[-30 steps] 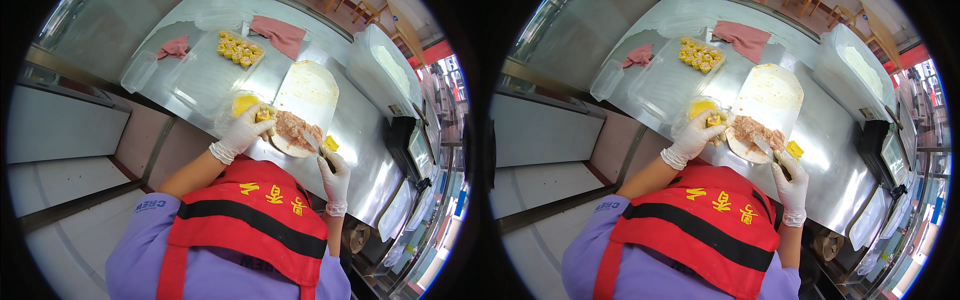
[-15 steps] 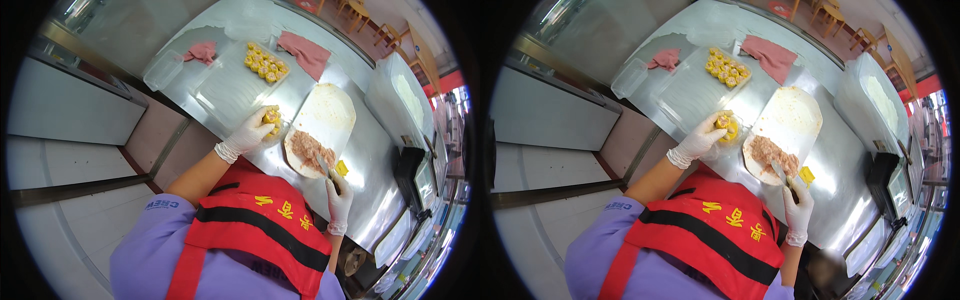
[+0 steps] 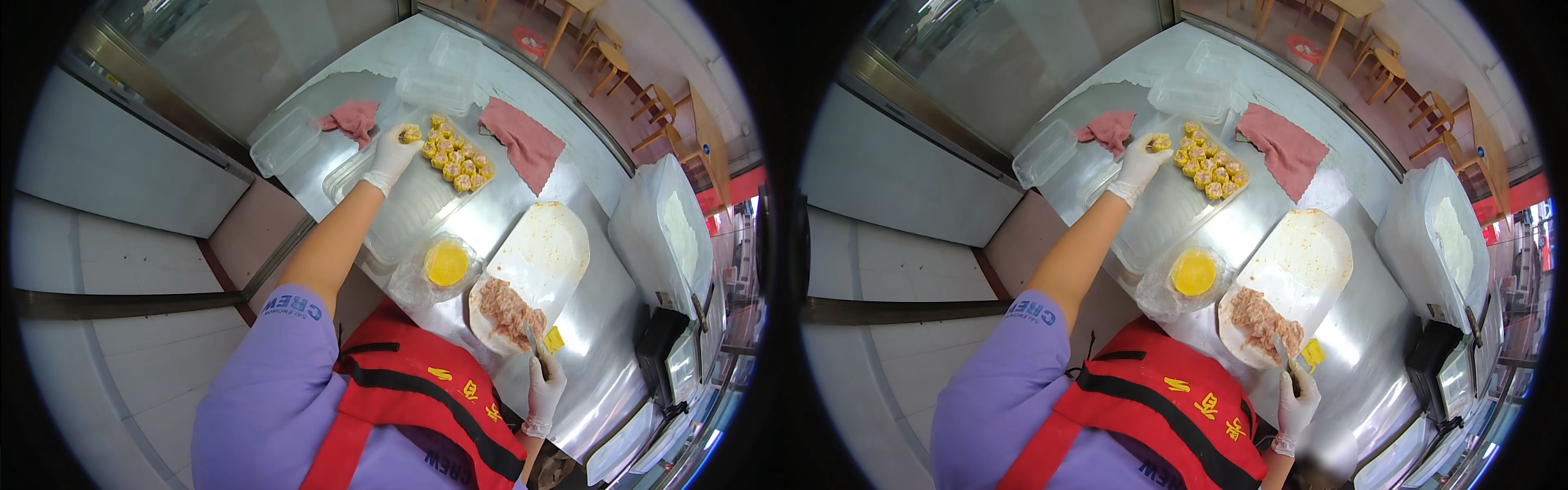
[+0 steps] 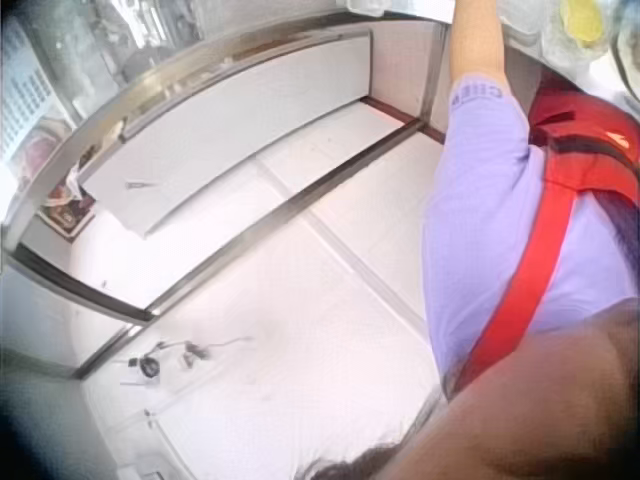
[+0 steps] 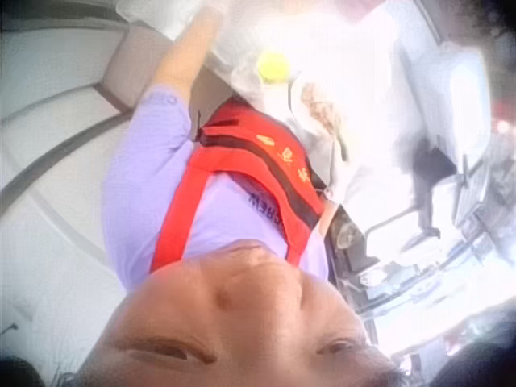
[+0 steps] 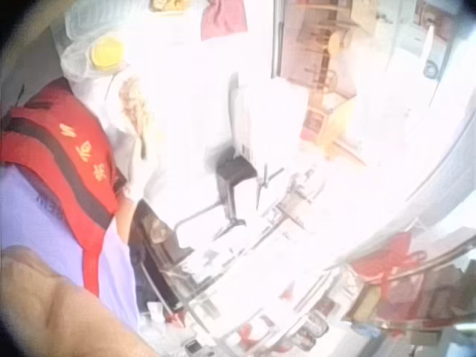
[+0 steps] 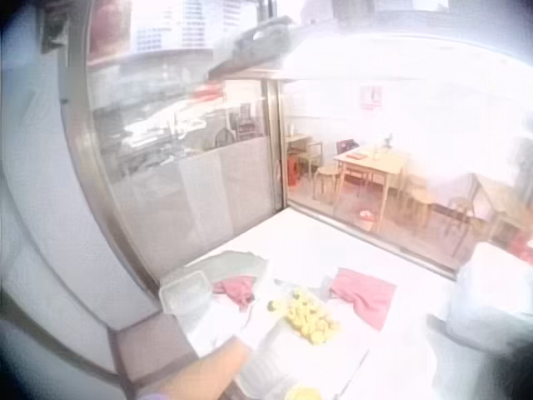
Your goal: The person prepares dim sum by placing meat filling onto a yellow wrapper with a spatula, folding the wrapper around the filling by hand, and placing the finished pieces into a plastic container.
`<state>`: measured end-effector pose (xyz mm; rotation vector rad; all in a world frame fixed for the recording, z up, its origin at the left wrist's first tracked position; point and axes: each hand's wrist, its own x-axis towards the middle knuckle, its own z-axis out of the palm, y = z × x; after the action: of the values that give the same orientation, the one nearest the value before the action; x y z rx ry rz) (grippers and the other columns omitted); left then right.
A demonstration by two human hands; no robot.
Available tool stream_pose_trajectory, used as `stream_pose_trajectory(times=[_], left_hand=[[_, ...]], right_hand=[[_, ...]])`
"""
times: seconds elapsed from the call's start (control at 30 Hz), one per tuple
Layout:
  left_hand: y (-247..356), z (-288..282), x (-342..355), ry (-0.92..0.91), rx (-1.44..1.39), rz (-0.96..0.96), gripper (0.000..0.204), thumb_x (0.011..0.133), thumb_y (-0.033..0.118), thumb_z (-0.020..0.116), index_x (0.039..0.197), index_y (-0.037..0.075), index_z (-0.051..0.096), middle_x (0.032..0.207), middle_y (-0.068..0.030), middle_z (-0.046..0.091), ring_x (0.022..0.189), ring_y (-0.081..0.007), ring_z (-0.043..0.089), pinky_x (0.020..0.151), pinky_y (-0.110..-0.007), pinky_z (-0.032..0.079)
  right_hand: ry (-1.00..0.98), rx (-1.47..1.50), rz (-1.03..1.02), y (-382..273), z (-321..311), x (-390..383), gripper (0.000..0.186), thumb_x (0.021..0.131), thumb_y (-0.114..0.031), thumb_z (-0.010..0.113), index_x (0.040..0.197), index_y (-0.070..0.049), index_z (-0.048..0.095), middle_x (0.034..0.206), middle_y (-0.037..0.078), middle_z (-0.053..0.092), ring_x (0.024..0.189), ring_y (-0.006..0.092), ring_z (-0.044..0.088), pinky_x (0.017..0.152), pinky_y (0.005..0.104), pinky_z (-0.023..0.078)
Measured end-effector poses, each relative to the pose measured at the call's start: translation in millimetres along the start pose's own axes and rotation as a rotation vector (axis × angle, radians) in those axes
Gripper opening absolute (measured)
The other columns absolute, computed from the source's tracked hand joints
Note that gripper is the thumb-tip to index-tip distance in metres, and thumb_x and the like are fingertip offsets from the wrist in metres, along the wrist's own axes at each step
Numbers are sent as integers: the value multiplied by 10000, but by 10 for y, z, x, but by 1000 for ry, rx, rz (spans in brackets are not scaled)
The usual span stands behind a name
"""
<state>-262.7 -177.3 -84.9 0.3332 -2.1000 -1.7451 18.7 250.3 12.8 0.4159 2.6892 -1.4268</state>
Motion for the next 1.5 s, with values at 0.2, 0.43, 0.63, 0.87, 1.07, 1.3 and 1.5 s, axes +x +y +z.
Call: stream_pose_trajectory(times=[0.2,0.43,0.63,0.87,1.07,1.3,1.5], left_hand=[[-172,373,432,217,417,126,339,732,115,710,1052,25,644,959,-177,678,902,-296,660,800,-354,515],[-96,476,462,272,675,138,281,743,167,707,992,54,641,911,-167,671,866,-351,635,745,-416,506],[-38,519,520,267,747,225,211,752,141,681,941,56,643,1027,-152,632,855,-347,630,739,-420,508],[-7,524,561,175,802,214,196,760,76,640,951,42,620,1116,-156,565,864,-369,622,731,-444,516],[-33,514,599,186,674,190,410,765,26,611,1174,29,593,1123,-193,600,1015,-366,593,856,-420,495],[-66,379,274,221,523,112,233,775,6,555,995,-29,621,1052,-238,637,1004,-371,602,862,-421,474],[-428,466,556,226,335,-110,311,844,131,504,1072,-39,630,1006,-287,636,999,-385,612,865,-418,477]], right_hand=[[-7,-14,90,-100,1,144,295,834,-78,674,1120,-8,676,1024,142,685,933,190,639,866,308,483],[-42,-18,143,-94,-16,291,281,860,-76,661,1121,29,660,1047,122,677,955,166,617,875,289,471],[-65,23,164,-122,23,353,278,867,-42,656,1132,41,650,1031,83,671,934,126,594,847,260,467],[-49,60,133,-6,-8,335,290,835,-80,687,1108,17,672,967,115,675,897,164,610,830,292,473],[-87,22,142,-26,-66,316,283,870,-55,646,1136,41,649,1046,93,670,953,135,596,866,267,459],[-65,20,138,20,-74,307,279,863,-55,655,1124,42,654,1034,99,674,940,140,606,866,274,469],[-70,21,123,-40,-82,318,285,866,-65,664,1129,41,651,1004,87,677,918,126,606,845,263,474]])
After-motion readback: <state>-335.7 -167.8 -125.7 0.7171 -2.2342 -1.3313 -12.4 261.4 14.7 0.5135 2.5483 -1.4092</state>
